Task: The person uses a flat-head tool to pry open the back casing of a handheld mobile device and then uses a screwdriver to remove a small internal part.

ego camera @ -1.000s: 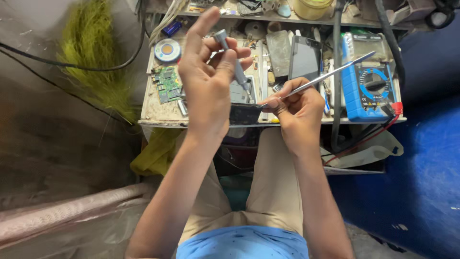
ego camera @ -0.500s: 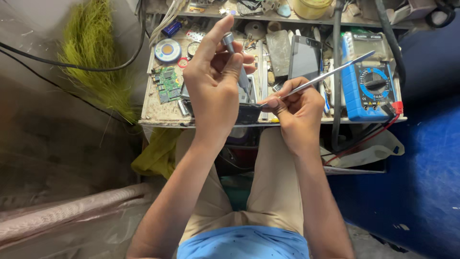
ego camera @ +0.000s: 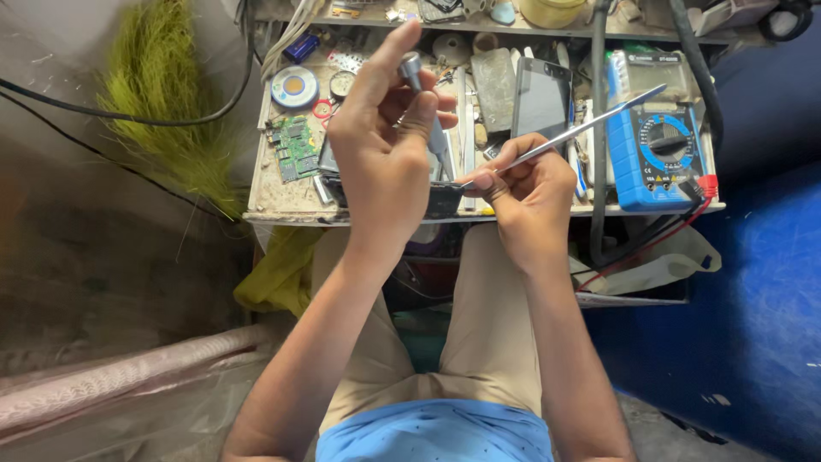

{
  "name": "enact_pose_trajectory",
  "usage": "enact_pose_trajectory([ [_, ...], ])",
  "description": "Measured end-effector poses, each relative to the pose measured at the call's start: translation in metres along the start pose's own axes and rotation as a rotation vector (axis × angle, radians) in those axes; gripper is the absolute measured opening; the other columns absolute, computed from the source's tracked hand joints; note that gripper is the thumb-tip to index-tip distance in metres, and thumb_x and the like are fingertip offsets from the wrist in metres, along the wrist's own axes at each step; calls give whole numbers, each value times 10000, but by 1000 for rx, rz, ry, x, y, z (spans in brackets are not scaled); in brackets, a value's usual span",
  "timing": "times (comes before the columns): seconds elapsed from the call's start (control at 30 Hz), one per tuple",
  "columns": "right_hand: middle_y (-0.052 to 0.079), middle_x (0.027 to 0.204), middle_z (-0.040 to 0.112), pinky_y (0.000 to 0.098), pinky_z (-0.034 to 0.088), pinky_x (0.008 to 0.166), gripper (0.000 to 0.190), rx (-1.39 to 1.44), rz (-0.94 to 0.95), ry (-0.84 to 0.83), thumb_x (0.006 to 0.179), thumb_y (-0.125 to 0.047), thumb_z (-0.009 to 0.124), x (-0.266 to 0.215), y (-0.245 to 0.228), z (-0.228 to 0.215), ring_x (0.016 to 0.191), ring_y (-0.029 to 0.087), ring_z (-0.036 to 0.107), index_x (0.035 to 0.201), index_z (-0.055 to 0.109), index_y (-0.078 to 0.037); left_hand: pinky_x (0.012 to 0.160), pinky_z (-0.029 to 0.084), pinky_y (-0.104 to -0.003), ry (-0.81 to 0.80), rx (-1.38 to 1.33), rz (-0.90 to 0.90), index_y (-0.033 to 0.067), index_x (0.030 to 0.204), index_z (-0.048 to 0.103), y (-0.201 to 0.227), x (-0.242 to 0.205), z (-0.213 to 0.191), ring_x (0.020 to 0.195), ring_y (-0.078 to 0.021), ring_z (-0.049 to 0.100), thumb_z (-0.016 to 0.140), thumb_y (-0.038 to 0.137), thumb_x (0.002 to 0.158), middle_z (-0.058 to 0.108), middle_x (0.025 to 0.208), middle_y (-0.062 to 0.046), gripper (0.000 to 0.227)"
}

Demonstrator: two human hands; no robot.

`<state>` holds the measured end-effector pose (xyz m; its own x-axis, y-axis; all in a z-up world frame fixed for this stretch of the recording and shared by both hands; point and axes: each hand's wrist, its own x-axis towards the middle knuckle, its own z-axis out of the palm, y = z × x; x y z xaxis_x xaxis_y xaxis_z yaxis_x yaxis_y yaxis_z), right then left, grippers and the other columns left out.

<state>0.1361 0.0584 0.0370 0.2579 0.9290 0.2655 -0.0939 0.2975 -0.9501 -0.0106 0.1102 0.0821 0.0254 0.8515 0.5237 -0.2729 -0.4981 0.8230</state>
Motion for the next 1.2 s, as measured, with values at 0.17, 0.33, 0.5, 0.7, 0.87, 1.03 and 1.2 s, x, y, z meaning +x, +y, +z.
enact_pose_trajectory([
  [0.17,90,924,697,281,645,813,197,19,0,-6,984,54,688,1,0,0,908,175,761,1011,512,-30,896,654,-291,-10,-36,-38,47,1522,543,-2,1,-2,919,-120,719,615,-119,1084,671,1075,-63,474],
  [0.33,90,925,693,271,634,812,215,-31,-13,-4,984,52,709,0,-2,-1,909,177,759,1012,512,-28,882,653,-284,-19,-35,-16,38,1494,547,-2,2,-3,917,-122,723,610,-126,1089,669,1068,-64,442],
  [0.5,90,925,699,272,638,811,211,-17,-1,1,983,44,709,1,-2,0,908,175,761,1010,514,-31,894,664,-297,-43,26,-23,57,1512,551,-1,1,-2,949,-127,738,622,-128,1069,662,1108,-59,486],
  [0.7,89,921,696,268,634,813,208,-37,-20,-3,988,52,708,0,-3,0,916,177,764,1011,518,-30,886,664,-301,-22,-1,-35,63,1510,563,-2,1,-3,905,-122,736,602,-132,1073,669,1078,-66,480],
  [0.87,97,922,702,267,630,818,211,-8,-3,-3,983,54,712,-1,-3,0,904,171,756,1008,518,-27,869,681,-278,-10,55,19,71,1517,556,-5,3,-7,921,-120,761,605,-123,1090,698,1057,-65,471],
  [1.03,94,911,699,272,634,806,210,11,-1,-2,979,55,707,0,-2,0,887,168,752,1003,515,-27,876,675,-270,-20,62,35,76,1525,541,-7,3,-7,930,-113,760,619,-100,1095,700,1065,-61,471],
  [1.2,90,927,692,271,630,803,202,-4,-7,-1,984,53,696,0,-1,0,904,173,754,1014,512,-26,888,664,-261,-36,65,65,66,1495,540,1,0,-2,944,-110,739,616,-102,1110,675,1109,-60,427],
])
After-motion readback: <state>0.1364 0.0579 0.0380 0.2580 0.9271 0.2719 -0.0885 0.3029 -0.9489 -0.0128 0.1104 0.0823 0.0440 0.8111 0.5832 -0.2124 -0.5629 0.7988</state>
